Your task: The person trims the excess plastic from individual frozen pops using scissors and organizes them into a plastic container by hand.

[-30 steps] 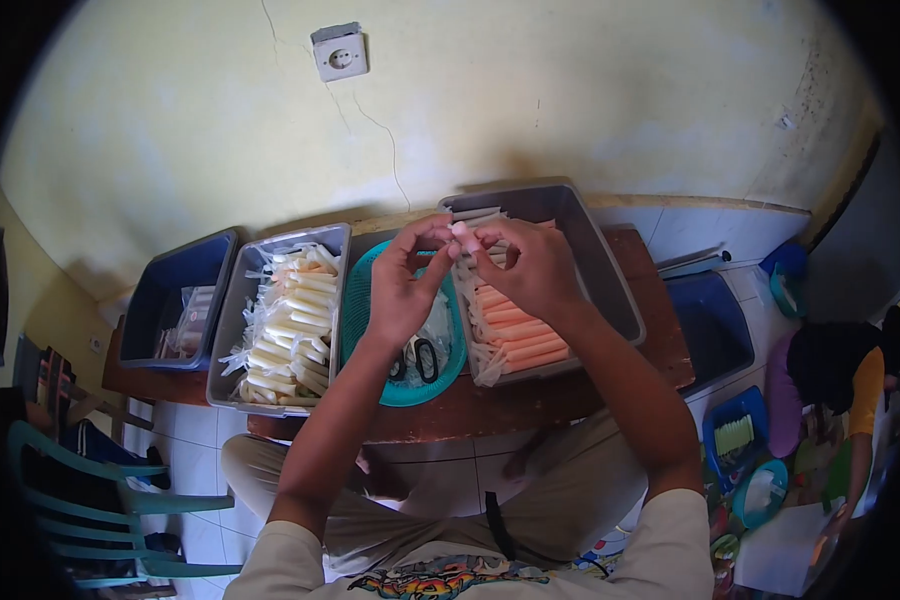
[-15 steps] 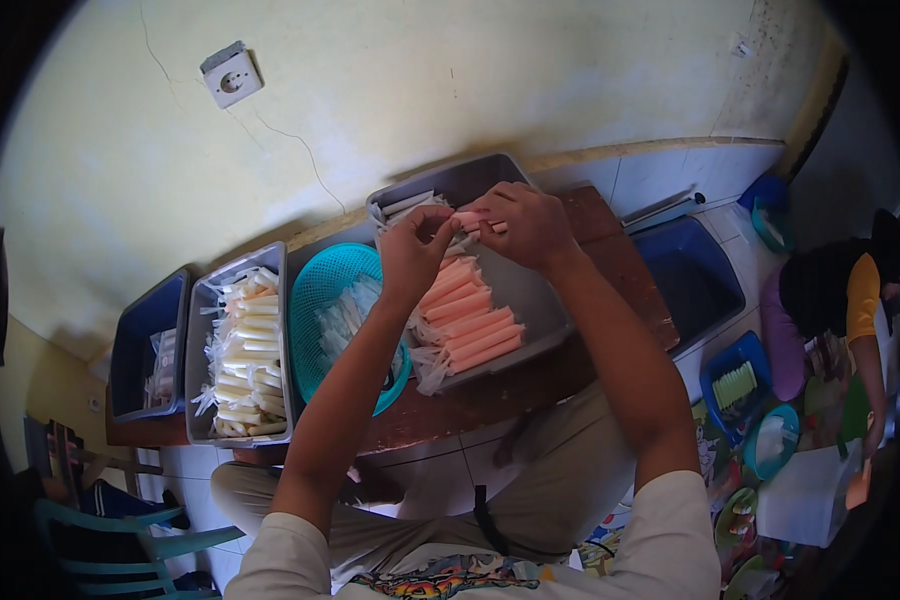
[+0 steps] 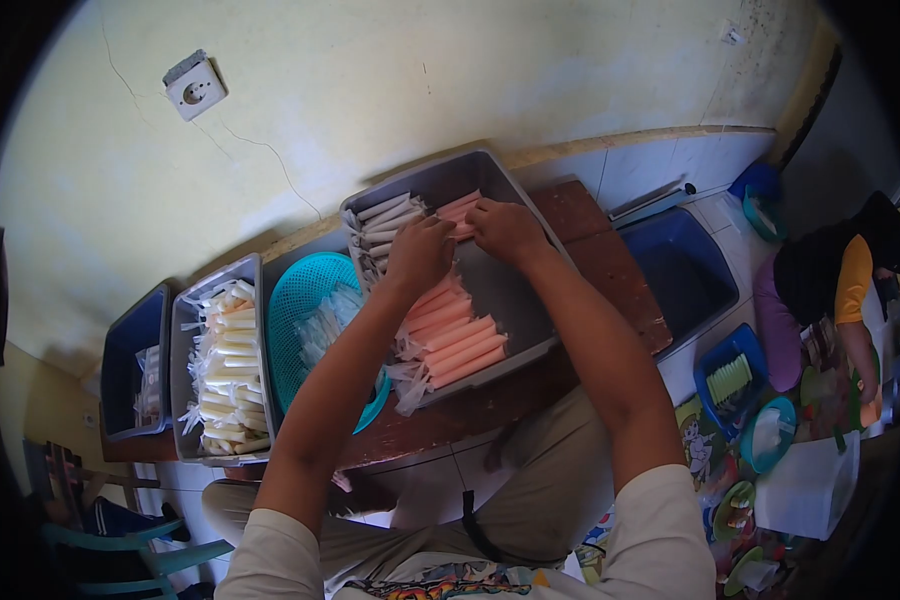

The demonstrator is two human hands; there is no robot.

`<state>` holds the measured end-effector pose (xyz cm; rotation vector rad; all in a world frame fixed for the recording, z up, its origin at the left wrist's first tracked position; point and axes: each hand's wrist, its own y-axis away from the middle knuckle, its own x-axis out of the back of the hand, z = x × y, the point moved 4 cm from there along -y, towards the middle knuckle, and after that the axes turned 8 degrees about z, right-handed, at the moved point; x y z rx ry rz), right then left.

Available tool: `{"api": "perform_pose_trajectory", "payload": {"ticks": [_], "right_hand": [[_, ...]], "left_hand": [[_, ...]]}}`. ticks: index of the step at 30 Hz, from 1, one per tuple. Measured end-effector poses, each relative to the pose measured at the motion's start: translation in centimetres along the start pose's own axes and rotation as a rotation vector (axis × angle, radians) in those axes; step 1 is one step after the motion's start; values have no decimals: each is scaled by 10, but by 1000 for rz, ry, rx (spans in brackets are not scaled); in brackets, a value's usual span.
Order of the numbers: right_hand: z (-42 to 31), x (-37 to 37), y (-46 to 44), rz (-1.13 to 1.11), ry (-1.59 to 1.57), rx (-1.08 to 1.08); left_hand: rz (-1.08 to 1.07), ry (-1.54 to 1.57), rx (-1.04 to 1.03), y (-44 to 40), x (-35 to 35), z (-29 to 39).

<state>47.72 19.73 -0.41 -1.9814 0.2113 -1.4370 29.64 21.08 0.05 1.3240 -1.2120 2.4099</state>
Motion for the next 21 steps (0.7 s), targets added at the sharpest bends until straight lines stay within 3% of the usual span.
{"api": "perform_pose_trajectory", "payload": {"ticks": [6, 11, 21], "right_hand": [[10, -30, 9, -166, 82, -95], [19, -49, 12, -184, 86, -94], [18, -58, 18, -107, 161, 25]], "left_hand": [[-132, -6, -21, 10, -19, 3], [-309, -98, -7, 11, -22, 3], [-401, -61, 43, 17, -40, -8]]}}
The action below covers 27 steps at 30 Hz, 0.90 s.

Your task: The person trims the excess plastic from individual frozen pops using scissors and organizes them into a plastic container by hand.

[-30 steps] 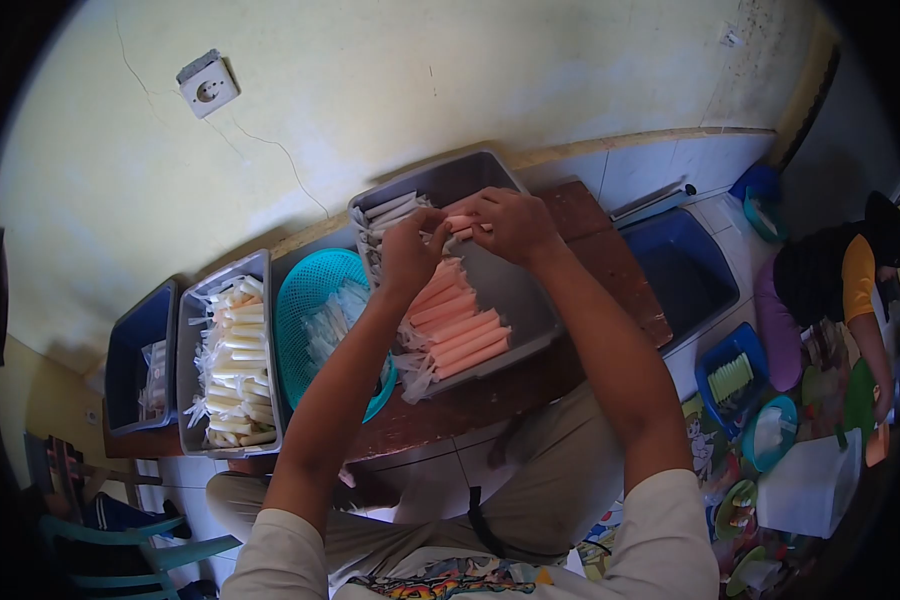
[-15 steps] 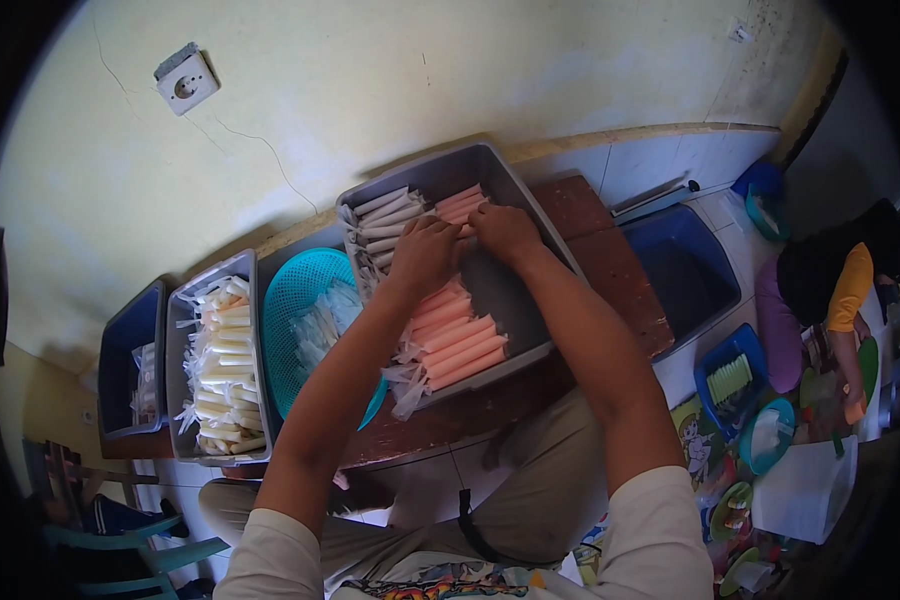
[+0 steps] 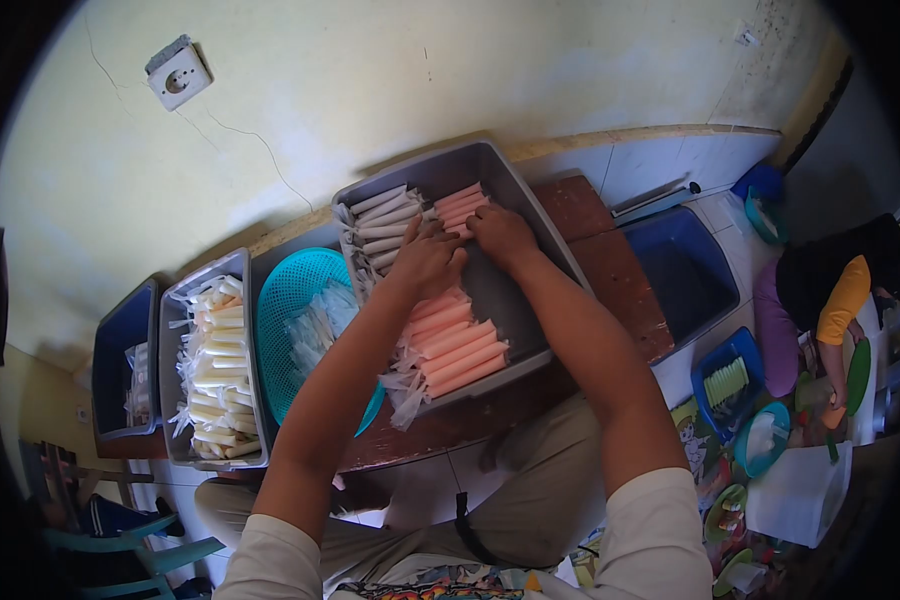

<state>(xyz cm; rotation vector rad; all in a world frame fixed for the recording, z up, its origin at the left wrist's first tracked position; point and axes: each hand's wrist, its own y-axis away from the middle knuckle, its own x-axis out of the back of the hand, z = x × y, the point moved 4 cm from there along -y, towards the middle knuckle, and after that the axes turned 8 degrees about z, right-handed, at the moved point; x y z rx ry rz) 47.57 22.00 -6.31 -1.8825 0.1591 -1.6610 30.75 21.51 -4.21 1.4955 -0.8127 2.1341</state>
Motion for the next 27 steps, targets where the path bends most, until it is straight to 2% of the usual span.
{"api": "perform_pose_trajectory", "payload": {"ticks": [2, 13, 20, 27], "right_hand": [[1, -2, 0, 26, 29, 39], [7, -8, -2, 0, -132, -113], [3, -4, -3, -10, -68, -86], [0, 0, -3, -5, -86, -146]], "left_hand": [[0, -15, -23, 1, 0, 0], [-61, -24, -4, 2, 0, 4], [-79, -4, 7, 3, 4, 6], [-75, 2, 5, 4, 6, 6]]}}
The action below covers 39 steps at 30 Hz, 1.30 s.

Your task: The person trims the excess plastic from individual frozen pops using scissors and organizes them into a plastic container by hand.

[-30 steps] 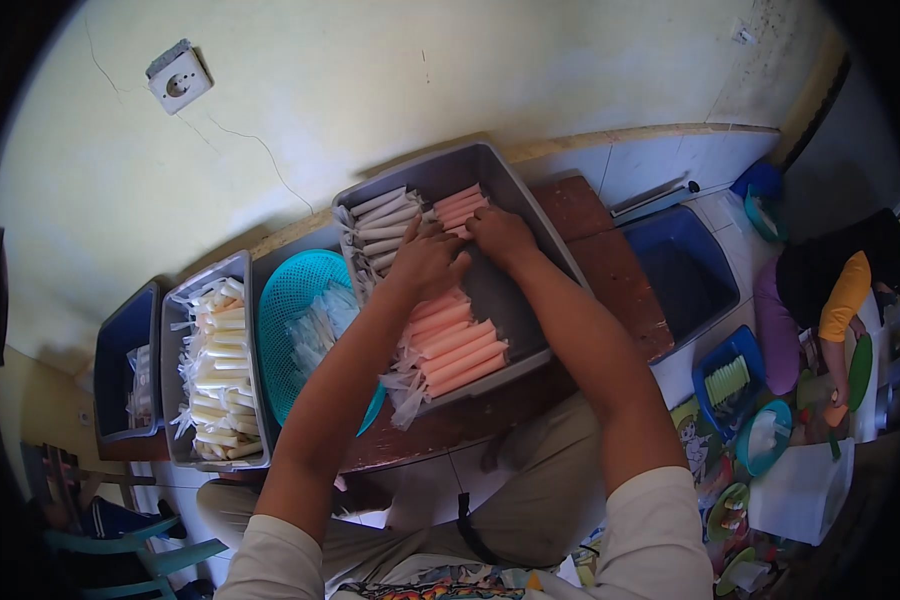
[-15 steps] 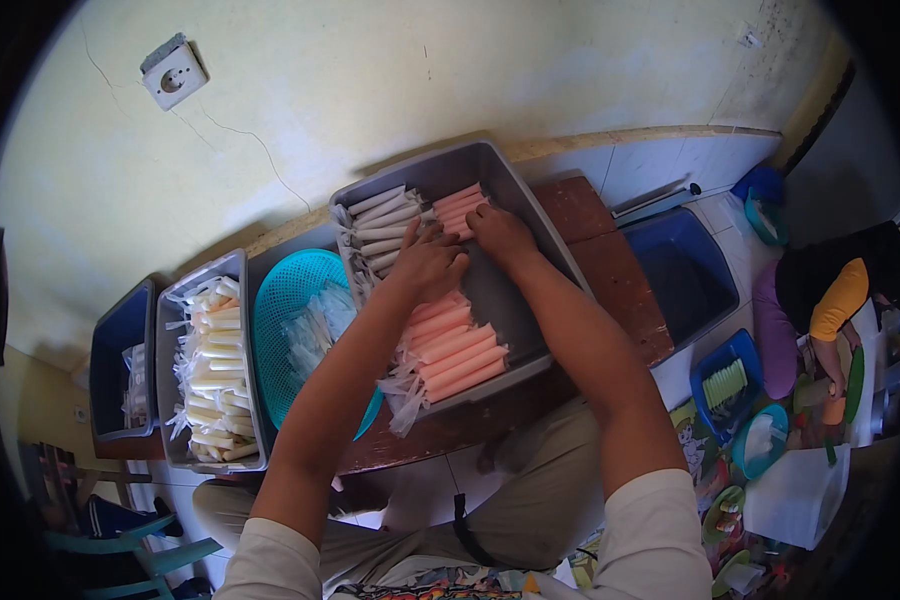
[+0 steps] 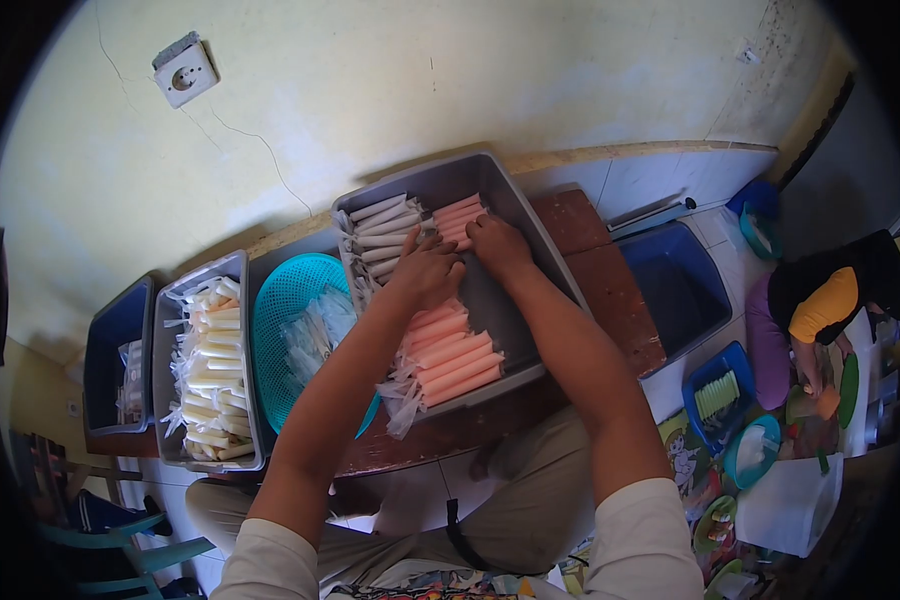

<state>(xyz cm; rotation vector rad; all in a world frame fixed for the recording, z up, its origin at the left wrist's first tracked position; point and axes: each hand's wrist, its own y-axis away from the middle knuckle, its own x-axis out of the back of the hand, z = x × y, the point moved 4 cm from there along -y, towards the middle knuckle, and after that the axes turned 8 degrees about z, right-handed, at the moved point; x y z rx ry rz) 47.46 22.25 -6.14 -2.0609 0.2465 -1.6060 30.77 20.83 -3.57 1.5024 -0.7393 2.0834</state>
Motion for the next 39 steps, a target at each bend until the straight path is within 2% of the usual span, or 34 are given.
{"api": "perform_pose_trajectory", "payload": {"ticks": [3, 5, 9, 15, 17, 22, 26, 33, 39], "right_hand": [[-5, 10, -1, 18, -47, -16], [-8, 16, -2, 35, -73, -22], [-13, 37, -1, 126, -191, -93], [-18, 72, 6, 233, -330, -171], [-28, 86, 10, 238, -367, -188], [-64, 120, 15, 303, -513, -154], [-103, 148, 21, 273, -576, -129], [-129, 167, 42, 172, -565, -76], [-123, 157, 55, 63, -512, -69]], "left_hand": [[19, 7, -7, -1, -5, -3], [211, 30, -57, -1, -10, -7], [276, 79, -76, 1, -1, -4], [464, 322, -69, 4, 39, -4], [560, 444, -23, 7, 51, -6], [654, 451, -39, 36, 85, 9], [751, 438, -54, 68, 101, 20], [767, 447, -43, 117, 114, 34], [646, 403, 13, 136, 93, 27]]}}
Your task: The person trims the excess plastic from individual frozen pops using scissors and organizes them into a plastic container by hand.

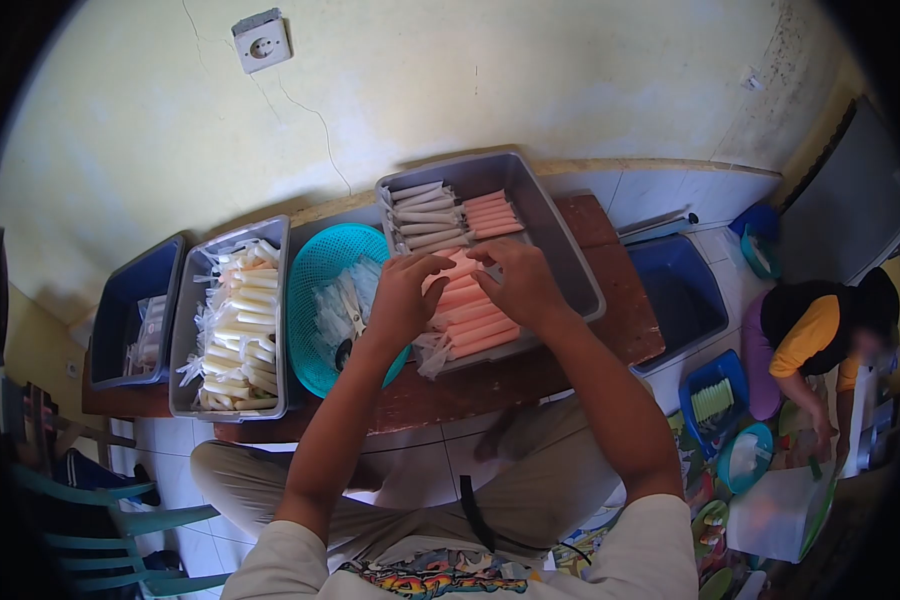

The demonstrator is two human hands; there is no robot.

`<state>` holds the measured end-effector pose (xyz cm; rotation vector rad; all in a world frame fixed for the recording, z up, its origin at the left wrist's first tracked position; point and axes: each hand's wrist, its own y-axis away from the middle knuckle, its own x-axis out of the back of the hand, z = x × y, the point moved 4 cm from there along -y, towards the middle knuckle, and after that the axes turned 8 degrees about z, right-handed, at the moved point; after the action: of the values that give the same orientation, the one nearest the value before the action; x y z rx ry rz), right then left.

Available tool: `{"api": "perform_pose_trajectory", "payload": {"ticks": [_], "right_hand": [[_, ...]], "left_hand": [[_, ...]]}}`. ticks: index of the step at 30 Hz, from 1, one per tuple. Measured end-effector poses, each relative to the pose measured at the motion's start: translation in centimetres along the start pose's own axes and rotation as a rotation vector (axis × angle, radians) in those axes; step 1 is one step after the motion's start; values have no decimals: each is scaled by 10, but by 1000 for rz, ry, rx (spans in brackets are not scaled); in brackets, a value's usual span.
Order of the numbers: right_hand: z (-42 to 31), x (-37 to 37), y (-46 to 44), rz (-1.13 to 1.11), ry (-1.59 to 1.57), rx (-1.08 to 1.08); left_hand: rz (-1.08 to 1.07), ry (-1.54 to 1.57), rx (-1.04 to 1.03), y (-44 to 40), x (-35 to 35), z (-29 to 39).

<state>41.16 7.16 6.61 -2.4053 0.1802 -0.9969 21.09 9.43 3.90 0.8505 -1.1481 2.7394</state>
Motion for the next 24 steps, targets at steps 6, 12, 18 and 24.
{"api": "perform_pose_trajectory", "payload": {"ticks": [6, 12, 18, 24], "right_hand": [[12, -8, 6, -104, 63, -9], [18, -19, 12, -167, 119, 49], [19, -26, 10, -232, 93, -14], [22, -31, 7, -268, 68, -5]], "left_hand": [[-83, -48, 14, 18, 0, -9], [-101, -86, 78, 29, 0, -16], [-202, -147, 85, 31, -3, -17], [-194, -180, 49, 32, -9, -21]]}}
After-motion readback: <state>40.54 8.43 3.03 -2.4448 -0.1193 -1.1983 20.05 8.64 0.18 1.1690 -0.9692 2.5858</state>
